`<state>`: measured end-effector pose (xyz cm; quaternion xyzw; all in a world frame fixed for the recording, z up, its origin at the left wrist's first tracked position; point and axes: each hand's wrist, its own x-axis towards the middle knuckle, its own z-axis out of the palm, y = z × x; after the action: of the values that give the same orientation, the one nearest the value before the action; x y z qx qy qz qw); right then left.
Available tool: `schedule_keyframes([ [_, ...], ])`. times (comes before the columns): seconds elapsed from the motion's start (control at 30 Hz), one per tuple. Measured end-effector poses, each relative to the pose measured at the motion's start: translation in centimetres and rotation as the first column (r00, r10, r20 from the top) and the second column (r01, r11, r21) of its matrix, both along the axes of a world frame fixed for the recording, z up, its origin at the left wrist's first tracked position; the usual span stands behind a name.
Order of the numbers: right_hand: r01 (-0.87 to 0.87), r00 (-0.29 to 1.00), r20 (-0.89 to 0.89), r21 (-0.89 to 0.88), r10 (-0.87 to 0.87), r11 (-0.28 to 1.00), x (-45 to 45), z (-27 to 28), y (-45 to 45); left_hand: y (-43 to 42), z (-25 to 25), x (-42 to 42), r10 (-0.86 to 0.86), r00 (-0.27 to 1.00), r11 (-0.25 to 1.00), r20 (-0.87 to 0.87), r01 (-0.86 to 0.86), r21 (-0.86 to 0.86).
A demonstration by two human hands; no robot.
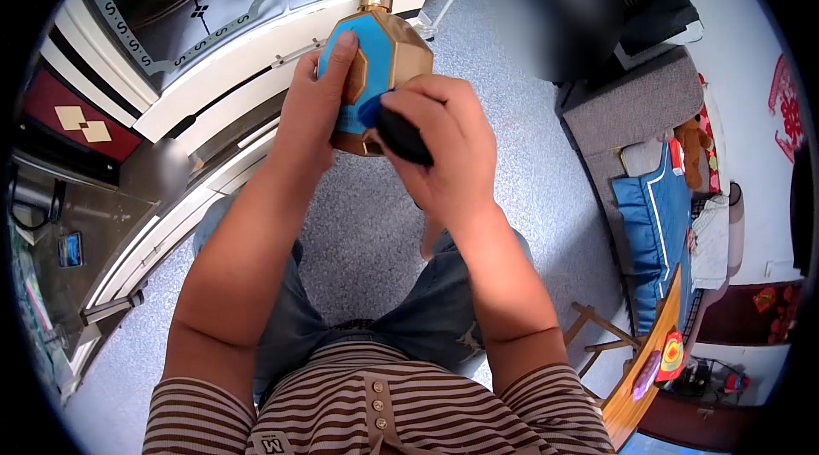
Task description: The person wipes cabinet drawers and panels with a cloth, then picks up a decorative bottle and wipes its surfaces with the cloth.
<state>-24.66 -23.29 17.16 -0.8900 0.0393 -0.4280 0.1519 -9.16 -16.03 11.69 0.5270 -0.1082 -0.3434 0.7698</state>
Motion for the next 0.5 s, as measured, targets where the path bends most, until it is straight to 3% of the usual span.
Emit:
schedule_keyframes([
  [0.1,-0.049,0.999,-0.017,0.008,0.049,0.999,0.0,0.2,-0.2,-0.4,-0.7,0.1,-0.018,1.0,1.0,-0.015,0.017,-0.012],
  [0.2,0.134,0.986,0.09,0.092,-0.142,0.987,0.3,0.2,-2.1,-0.4,-0.2,-0.5,-0.047,0.999,0.998,-0.004,0.047,0.031],
  [0.3,0.171,0.973,0.128,0.152,-0.191,0.974,0.5,-0.2,-3.0,-0.1,1.3,-1.7,-0.027,1.0,0.998,-0.008,0.027,0.049],
  [0.43,0.056,0.995,0.086,0.026,-0.058,0.998,0.2,0.0,-1.1,-0.4,-0.5,-0.4,-0.033,0.998,0.999,-0.045,0.034,0.015],
  [0.5,-0.043,0.999,-0.007,0.014,0.043,0.999,-0.1,-0.1,-0.2,-0.7,-1.3,0.5,-0.102,0.991,0.99,-0.092,0.092,-0.104],
])
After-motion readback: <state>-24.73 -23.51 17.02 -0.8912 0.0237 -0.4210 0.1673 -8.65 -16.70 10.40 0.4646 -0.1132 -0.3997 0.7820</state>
